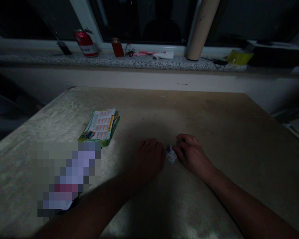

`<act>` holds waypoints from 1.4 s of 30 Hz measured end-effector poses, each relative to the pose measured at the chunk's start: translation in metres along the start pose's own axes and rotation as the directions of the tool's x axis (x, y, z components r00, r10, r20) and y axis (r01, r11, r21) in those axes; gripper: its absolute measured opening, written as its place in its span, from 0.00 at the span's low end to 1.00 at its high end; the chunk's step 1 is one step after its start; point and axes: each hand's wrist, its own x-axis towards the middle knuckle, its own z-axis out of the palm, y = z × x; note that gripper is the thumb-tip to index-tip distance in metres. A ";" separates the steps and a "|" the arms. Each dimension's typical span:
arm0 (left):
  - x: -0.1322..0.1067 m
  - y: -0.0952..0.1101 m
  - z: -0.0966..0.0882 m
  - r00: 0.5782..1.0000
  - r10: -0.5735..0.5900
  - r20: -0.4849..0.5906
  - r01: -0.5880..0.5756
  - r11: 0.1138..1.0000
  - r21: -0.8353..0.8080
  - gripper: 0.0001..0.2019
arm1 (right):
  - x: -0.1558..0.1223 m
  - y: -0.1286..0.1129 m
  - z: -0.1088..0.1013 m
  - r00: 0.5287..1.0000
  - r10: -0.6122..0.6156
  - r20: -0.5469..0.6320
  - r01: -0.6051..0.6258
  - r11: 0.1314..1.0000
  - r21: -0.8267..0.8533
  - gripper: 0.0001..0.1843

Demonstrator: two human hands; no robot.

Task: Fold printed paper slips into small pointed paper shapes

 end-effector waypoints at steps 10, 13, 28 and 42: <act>-0.001 -0.001 0.004 1.000 0.007 -0.015 -0.006 1.000 0.014 0.10 | 0.003 -0.001 0.001 1.000 0.019 -0.014 -0.019 0.999 -0.049 0.14; 0.000 0.000 0.003 1.000 0.003 -0.003 -0.003 1.000 0.018 0.11 | 0.004 -0.002 0.001 0.999 0.031 -0.015 -0.032 0.998 -0.050 0.14; 0.002 0.003 0.000 0.999 -0.005 0.038 0.002 0.998 0.066 0.11 | 0.006 -0.007 0.001 0.998 0.061 -0.026 -0.063 0.994 -0.090 0.14; 0.004 0.007 -0.004 0.996 0.002 0.086 -0.013 0.991 0.130 0.10 | 0.007 -0.012 0.001 0.996 0.083 -0.026 -0.086 0.984 -0.159 0.13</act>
